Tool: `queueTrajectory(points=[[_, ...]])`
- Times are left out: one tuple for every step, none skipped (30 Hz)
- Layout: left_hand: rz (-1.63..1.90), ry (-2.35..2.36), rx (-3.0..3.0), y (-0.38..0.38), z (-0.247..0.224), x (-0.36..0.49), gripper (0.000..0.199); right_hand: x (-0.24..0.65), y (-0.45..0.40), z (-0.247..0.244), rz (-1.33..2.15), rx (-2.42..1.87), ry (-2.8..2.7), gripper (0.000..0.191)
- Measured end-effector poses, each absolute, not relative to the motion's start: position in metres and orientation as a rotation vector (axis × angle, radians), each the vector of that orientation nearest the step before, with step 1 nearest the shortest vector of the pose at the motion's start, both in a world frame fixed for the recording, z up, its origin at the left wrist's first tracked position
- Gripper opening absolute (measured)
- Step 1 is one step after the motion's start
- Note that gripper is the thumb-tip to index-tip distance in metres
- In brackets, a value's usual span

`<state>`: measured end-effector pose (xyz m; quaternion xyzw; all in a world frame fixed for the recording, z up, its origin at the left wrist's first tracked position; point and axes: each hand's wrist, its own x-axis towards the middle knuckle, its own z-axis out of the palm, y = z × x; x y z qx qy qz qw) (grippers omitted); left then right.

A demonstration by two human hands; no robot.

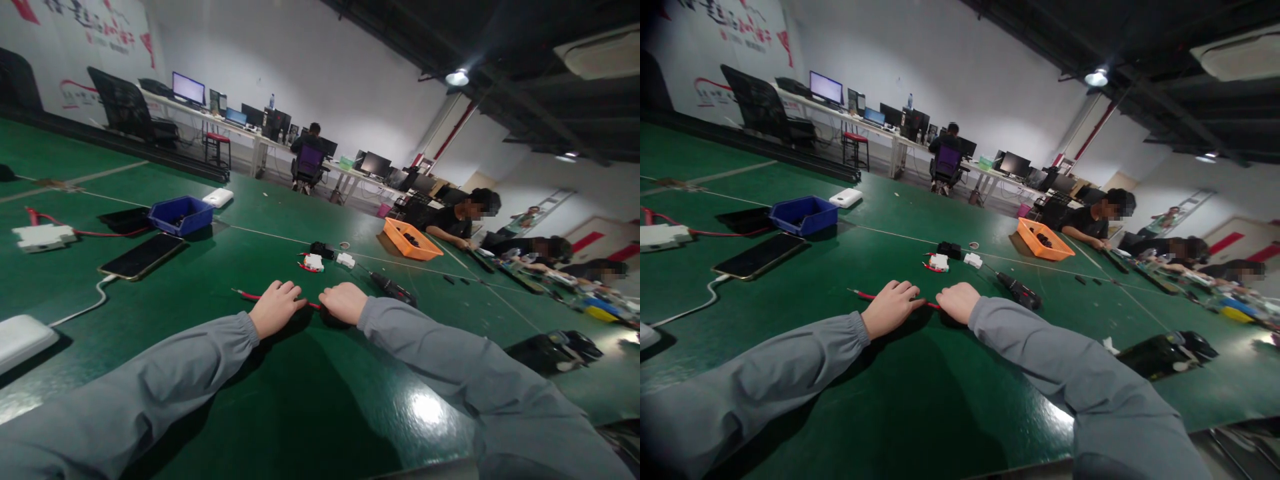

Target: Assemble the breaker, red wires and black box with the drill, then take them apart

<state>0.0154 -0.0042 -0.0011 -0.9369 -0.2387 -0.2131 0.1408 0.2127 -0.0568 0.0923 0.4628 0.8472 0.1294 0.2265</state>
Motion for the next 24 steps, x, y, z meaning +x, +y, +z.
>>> queueTrajectory(points=[[-0.612, -0.689, -2.706, -0.004, -0.001, 0.015, 0.023, 0.214, -0.058, 0.092, 0.353, 1.274, 2.344, 0.017], [-0.608, -0.688, -2.707, -0.005, -0.001, 0.015, 0.024, 0.215, -0.06, 0.092, 0.343, 1.275, 2.352, 0.018], [-0.603, -0.686, -2.708, -0.005, 0.0, 0.015, 0.024, 0.217, -0.062, 0.092, 0.326, 1.28, 2.362, 0.019], [-0.598, -0.686, -2.708, -0.005, 0.0, 0.015, 0.025, 0.219, -0.065, 0.093, 0.302, 1.294, 2.373, 0.021], [-0.594, -0.688, -2.708, -0.005, 0.0, 0.015, 0.025, 0.222, -0.067, 0.094, 0.262, 1.334, 2.38, 0.024], [-0.591, -0.69, -2.708, -0.005, 0.0, 0.015, 0.025, 0.226, -0.069, 0.096, 0.216, 1.4, 2.377, 0.026], [-0.588, -0.693, -2.707, -0.005, 0.0, 0.015, 0.025, 0.232, -0.072, 0.098, 0.17, 1.482, 2.362, 0.027], [-0.587, -0.695, -2.705, -0.005, 0.0, 0.015, 0.026, 0.241, -0.074, 0.101, 0.133, 1.573, 2.335, 0.029], [-0.588, -0.698, -2.703, -0.005, -0.001, 0.015, 0.026, 0.251, -0.077, 0.104, 0.106, 1.67, 2.292, 0.03], [-0.591, -0.699, -2.701, -0.005, -0.001, 0.015, 0.026, 0.265, -0.079, 0.108, 0.104, 1.747, 2.247, 0.031], [-0.593, -0.702, -2.698, -0.005, -0.002, 0.016, 0.026, 0.28, -0.081, 0.111, 0.118, 1.825, 2.196, 0.032], [-0.595, -0.703, -2.696, -0.005, -0.002, 0.016, 0.026, 0.298, -0.083, 0.114, 0.128, 1.91, 2.126, 0.034], [-0.595, -0.703, -2.696, -0.005, -0.002, 0.016, 0.027, 0.316, -0.085, 0.116, 0.137, 2.003, 2.038, 0.035], [-0.594, -0.701, -2.697, -0.004, -0.003, 0.016, 0.027, 0.336, -0.088, 0.117, 0.137, 2.097, 1.931, 0.035], [-0.593, -0.698, -2.698, -0.003, -0.003, 0.016, 0.027, 0.355, -0.091, 0.117, 0.121, 2.18, 1.825, 0.036], [-0.592, -0.696, -2.699, -0.002, -0.003, 0.015, 0.028, 0.372, -0.094, 0.116, 0.094, 2.251, 1.732, 0.037], [-0.592, -0.697, -2.698, -0.001, -0.003, 0.015, 0.028, 0.388, -0.097, 0.114, 0.051, 2.309, 1.654, 0.038], [-0.594, -0.702, -2.695, 0.0, -0.004, 0.015, 0.028, 0.402, -0.1, 0.111, 0.001, 2.361, 1.592, 0.04], [-0.597, -0.713, -2.692, 0.002, -0.004, 0.015, 0.028, 0.413, -0.104, 0.108, -0.049, 2.41, 1.545, 0.043], [-0.6, -0.726, -2.688, 0.003, -0.004, 0.014, 0.028, 0.421, -0.107, 0.103, -0.099, 2.456, 1.512, 0.045], [-0.604, -0.739, -2.684, 0.004, -0.004, 0.014, 0.028, 0.427, -0.109, 0.097, -0.147, 2.501, 1.49, 0.047], [-0.606, -0.75, -2.681, 0.005, -0.003, 0.014, 0.028, 0.431, -0.111, 0.091, -0.193, 2.545, 1.473, 0.048], [-0.607, -0.759, -2.68, 0.005, -0.003, 0.014, 0.028, 0.434, -0.111, 0.085, -0.238, 2.589, 1.459, 0.049], [-0.606, -0.764, -2.68, 0.005, -0.003, 0.014, 0.028, 0.435, -0.11, 0.079, -0.281, 2.633, 1.444, 0.049]])
